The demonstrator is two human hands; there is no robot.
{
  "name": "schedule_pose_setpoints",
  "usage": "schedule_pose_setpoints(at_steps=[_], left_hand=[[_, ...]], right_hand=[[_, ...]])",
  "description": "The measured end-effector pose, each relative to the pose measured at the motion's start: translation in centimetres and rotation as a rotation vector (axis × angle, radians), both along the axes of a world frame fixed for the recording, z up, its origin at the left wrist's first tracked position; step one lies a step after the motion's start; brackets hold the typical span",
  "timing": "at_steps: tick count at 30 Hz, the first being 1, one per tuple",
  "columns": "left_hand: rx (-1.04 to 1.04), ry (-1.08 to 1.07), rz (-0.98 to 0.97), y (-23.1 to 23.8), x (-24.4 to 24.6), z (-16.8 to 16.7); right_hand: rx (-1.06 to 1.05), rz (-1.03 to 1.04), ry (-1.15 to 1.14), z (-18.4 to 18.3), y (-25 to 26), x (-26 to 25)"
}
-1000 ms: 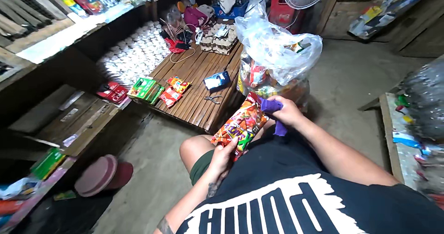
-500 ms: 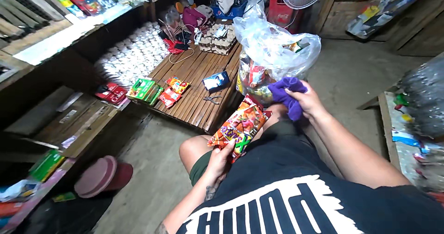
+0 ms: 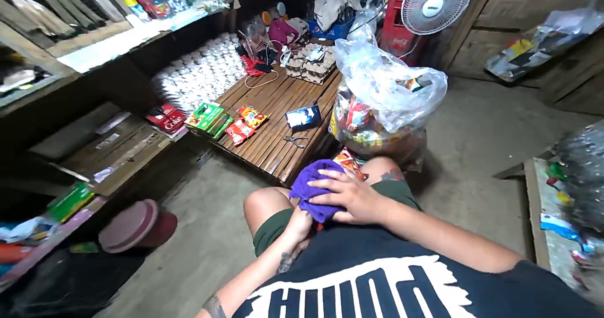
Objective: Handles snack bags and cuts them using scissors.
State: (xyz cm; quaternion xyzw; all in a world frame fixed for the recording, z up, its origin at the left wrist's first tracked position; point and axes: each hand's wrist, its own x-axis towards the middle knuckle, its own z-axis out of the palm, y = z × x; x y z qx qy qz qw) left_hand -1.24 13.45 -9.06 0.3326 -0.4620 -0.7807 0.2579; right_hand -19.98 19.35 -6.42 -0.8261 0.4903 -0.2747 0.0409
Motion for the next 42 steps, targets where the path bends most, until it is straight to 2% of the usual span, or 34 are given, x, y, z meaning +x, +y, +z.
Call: schedule_pose_setpoints(at_steps=[3, 6, 8, 11, 13, 15, 19, 21, 23, 26, 29, 31, 34, 36, 38, 40, 42], left_hand=[[0.006, 0.073, -0.027, -0.3, -0.1, -0.3], [-0.148, 0.075, -0.052, -0.5, -0.5, -0.8], [-0.254, 0.045, -0.056, -0.2, -0.7, -0.7], [-0.606, -0.020, -0.052, 0.5, -0.1, -1.2], [-0.741, 0.013, -0.018, 0.8, 0.1, -1.7], [-0.705, 0.016, -0.040, 0.3, -0.1, -1.8], [-0.662, 0.148, -0.135, -0.7, 0.1, -1.6], [-0.624, 0.174, -0.154, -0.9, -0.1, -1.7], [-0.587, 0.146, -0.160, -0.9, -0.2, -1.5], [-0.575, 0.117, -0.077, -0.3, -0.6, -1.9], [-0.545, 0.125, -0.041, -0.2, -0.4, -1.9], [-0.537, 0.061, -0.094, -0.5, 0.0, -1.5], [-0.666, 0.194, -0.104, -0.9, 0.2, -2.1], [-0.760, 0.234, -0.073, -0.9, 0.1, -2.6], [-0.863, 0.249, -0.050, -0.9, 0.1, -2.8], [-0.971, 0.191, -0.060, -0.8, 0.2, -2.6], [-1.102, 0.115, -0.095, -0.7, 0.4, -2.1]], right_hand=[[-0.031, -0.280, -0.090, 0.1, -1.5, -2.7], [0.099, -0.512, -0.175, 1.1, -2.6, -3.7], [0.050, -0.457, -0.073, 2.1, -2.1, -1.6], [-0.150, -0.165, 0.074, 2.1, -0.9, 2.0], [-0.255, -0.090, 0.125, 1.8, -0.8, 2.4], [-0.226, -0.122, 0.106, 2.0, -1.2, 1.0], [-0.061, -0.394, 0.091, 1.5, -2.3, -3.9], [-0.016, -0.474, 0.100, 1.4, -2.4, -4.5], [-0.031, -0.418, 0.095, 1.9, -1.7, -2.6], [-0.169, -0.197, 0.047, 1.3, -0.9, 1.0], [-0.255, -0.061, 0.025, 0.3, -1.5, 0.8], [-0.220, -0.104, 0.001, 0.0, -2.2, -0.9], [-0.104, -0.362, -0.015, -0.4, -2.5, -3.9], [0.039, -0.533, -0.157, -0.6, -2.6, -5.4], [0.208, -0.625, -0.494, -0.6, -2.2, -6.3], [0.366, -0.639, -0.907, -0.2, -1.7, -6.5], [0.524, -0.587, -1.202, 0.2, -0.8, -6.7]])
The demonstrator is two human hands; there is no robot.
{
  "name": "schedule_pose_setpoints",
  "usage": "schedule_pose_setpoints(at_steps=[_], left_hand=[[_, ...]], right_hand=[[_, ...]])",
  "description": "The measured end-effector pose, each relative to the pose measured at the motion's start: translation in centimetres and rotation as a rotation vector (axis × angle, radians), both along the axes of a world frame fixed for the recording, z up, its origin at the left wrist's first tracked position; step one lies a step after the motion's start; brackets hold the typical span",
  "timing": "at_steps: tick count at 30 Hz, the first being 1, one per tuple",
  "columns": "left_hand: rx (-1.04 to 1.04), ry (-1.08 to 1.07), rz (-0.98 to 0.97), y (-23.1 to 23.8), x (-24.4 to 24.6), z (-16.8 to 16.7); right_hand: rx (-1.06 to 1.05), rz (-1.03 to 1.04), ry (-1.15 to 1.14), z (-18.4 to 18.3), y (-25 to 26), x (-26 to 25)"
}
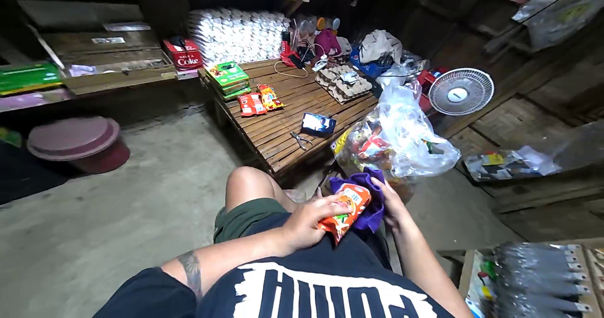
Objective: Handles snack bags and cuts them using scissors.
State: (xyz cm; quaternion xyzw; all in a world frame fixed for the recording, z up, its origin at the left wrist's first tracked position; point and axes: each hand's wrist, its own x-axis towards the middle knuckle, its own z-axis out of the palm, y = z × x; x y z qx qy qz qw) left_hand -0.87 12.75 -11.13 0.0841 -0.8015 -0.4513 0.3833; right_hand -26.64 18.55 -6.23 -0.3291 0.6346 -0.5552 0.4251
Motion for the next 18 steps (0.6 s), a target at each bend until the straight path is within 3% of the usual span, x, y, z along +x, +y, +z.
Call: schedule_pose_setpoints(at_steps=[2, 5, 8, 10, 11, 13, 15, 17, 18], left_hand=[[-0.155, -0.057, -0.007, -0.1, 0.2, 0.7], [-0.385, -0.107, 0.063, -0.7, 0.3, 1.4], [-0.348, 0.022, 0.296, -1.5, 0.0, 1.3], [-0.094, 0.101, 0.402, -2.0, -0.5, 0.8], [0.143, 0.109, 0.374, -2.0, -0.5, 1.0], [0.665, 0.191, 0.137, -2.0, -0.4, 1.8], [1.108, 0.331, -0.257, -1.7, 0.1, 2.2], [1.279, 0.356, -0.558, -1.5, 0.2, 1.8], [1.285, 0.325, -0.563, -1.2, 0.2, 1.9]], right_hand=[[0.044, 0.036, -0.164, 0.3, 0.9, 0.0], [0.039, 0.012, -0.172, 0.4, 1.8, 0.1], [-0.134, -0.064, -0.232, -0.4, 2.1, 0.1], [-0.243, -0.130, -0.294, -0.5, 2.1, 0.3], [-0.280, -0.164, -0.311, -0.6, 2.2, 0.4], [-0.323, -0.206, -0.333, -0.8, 2.1, 0.5], [-0.339, -0.243, -0.329, -0.9, 2.0, 0.6], [-0.346, -0.251, -0.284, -0.9, 1.9, 1.0], [-0.349, -0.241, -0.265, -1.0, 1.9, 1.2]])
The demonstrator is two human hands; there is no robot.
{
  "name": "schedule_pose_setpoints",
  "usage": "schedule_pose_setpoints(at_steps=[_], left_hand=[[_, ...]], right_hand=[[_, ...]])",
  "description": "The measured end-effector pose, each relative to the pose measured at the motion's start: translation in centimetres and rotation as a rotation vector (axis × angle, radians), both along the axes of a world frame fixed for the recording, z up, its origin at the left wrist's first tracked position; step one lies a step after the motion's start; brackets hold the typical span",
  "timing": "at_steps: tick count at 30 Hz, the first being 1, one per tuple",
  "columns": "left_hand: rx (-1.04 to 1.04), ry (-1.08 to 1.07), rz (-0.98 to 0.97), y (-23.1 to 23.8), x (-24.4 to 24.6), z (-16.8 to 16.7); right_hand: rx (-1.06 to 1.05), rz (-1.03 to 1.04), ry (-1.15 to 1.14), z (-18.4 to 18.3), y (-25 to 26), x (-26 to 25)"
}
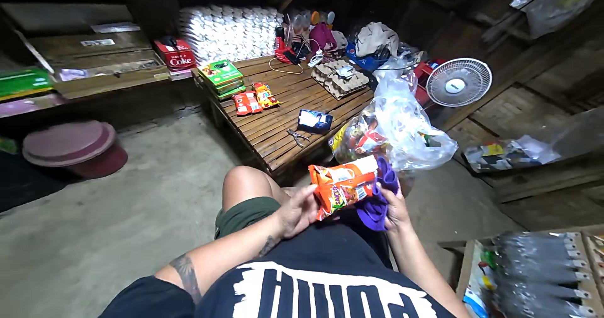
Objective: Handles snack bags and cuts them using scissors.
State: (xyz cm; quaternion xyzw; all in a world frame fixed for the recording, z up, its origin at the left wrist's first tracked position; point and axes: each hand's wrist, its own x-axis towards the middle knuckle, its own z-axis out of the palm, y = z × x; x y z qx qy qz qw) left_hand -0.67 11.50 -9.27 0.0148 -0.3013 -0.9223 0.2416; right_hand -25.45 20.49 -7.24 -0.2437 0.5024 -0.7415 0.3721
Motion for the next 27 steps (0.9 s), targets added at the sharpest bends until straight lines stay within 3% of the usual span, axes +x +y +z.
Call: schedule_pose_setpoints(at_steps=[3, 5, 9, 12, 15, 19, 23, 27], left_hand=[[0.035, -0.305, 0.037, 0.8, -0.2, 1.4], [0.129, -0.429, 0.057, 0.7, -0.6, 1.7], [0.043, -0.446, 0.207, 0.5, -1.0, 0.5], [-0.011, -0.462, 0.283, 0.5, -1.1, -0.3], [0.028, -0.470, 0.255, 0.2, -1.2, -0.6], [-0.205, -0.473, 0.214, 0.8, -0.7, -0.5], [-0.239, -0.451, 0.198, 0.3, -0.7, -1.4], [-0.334, -0.375, 0.191, 0.2, -0.5, -1.5]], right_hand=[[0.028, 0.066, 0.167, 0.0, 0.0, 0.3], [0.032, 0.109, 0.440, -0.3, -0.2, -0.1], [0.048, -0.045, 0.995, -0.7, -0.9, -0.9], [-0.060, -0.122, 1.148, 0.2, -1.2, 0.2], [-0.215, 0.049, 1.296, 1.2, -1.6, 2.4], [-0.211, 0.426, 1.668, 0.6, -2.2, 5.5], [-0.116, 0.327, 1.635, -0.4, -3.9, 3.9], [0.215, 0.149, 1.361, -0.4, -5.0, 1.1]])
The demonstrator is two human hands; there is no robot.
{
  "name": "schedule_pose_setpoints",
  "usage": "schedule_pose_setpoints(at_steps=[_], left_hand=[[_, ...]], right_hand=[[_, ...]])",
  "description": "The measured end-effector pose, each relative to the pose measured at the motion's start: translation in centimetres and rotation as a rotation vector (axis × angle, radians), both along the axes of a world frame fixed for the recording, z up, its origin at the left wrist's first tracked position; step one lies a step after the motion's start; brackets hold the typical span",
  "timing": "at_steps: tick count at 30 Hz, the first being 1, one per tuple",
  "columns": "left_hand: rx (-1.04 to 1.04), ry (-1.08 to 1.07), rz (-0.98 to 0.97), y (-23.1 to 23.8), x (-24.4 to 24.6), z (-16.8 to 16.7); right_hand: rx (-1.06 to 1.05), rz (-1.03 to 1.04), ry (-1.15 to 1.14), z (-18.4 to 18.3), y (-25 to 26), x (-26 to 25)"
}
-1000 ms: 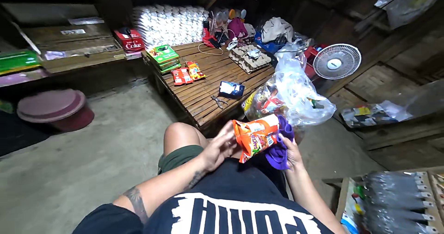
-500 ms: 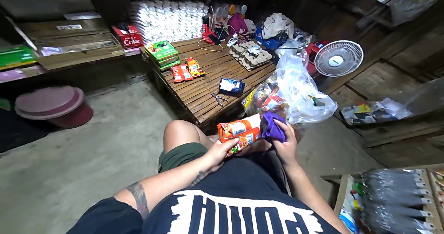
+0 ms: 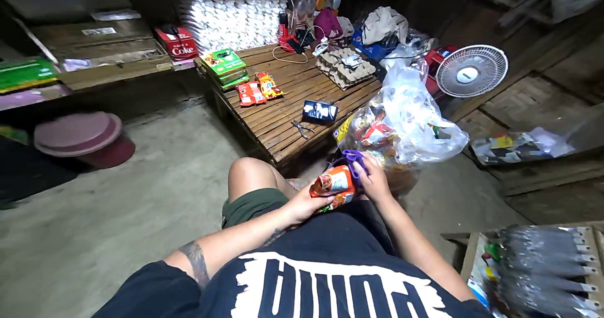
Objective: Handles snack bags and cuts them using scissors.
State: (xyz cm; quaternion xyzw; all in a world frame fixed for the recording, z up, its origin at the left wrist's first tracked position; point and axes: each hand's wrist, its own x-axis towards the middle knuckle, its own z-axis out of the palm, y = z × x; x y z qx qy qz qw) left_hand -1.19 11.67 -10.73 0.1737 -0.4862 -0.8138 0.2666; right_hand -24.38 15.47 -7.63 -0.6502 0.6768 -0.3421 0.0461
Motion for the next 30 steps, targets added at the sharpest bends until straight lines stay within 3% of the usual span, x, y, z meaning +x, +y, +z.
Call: schedule_pose_setpoints(at_steps=[3, 7, 9, 12, 14, 17, 19, 21, 25, 30], left_hand=[[-0.047, 0.015, 0.014, -0.1, -0.3, -0.2], [-0.306, -0.027, 0.044, 0.4, -0.6, -0.7], [-0.443, -0.093, 0.058, 0.4, -0.3, -0.8], [-0.691, -0.019, 0.075, 0.0, 0.1, -1.1], [-0.773, 0.024, 0.143, 0.1, 0.3, -1.2], [-0.967, 0.002, 0.153, -0.3, 0.6, -0.8], [-1.183, -0.036, 0.104, -1.0, 0.8, -0.4], [-1.393, -0.084, 0.034, -2.0, 1.0, 0.2], [-1.637, -0.151, 0.029, -4.3, 1.9, 1.2], [-1.722, -0.240, 0.350, -6.2, 2.9, 1.3]], right_hand=[[-0.064, 0.084, 0.111, 1.0, 0.9, 2.2], [-0.221, 0.342, 0.240, 1.1, 2.1, 5.6], [-0.210, 0.328, 0.184, 1.0, 1.4, 4.3], [-0.107, 0.102, 0.072, 0.4, 0.1, 0.8], [-0.051, -0.052, -0.172, -0.6, -0.2, -1.1], [0.068, -0.154, -0.846, -0.4, -0.1, -1.2], [0.153, -0.087, -1.315, 0.4, 0.5, -0.7], [0.225, 0.024, -1.545, 1.1, 1.2, -0.9], [0.246, -0.038, -1.348, 2.4, 2.2, -1.3], [0.189, -0.006, -1.262, 2.4, 2.7, -1.5]])
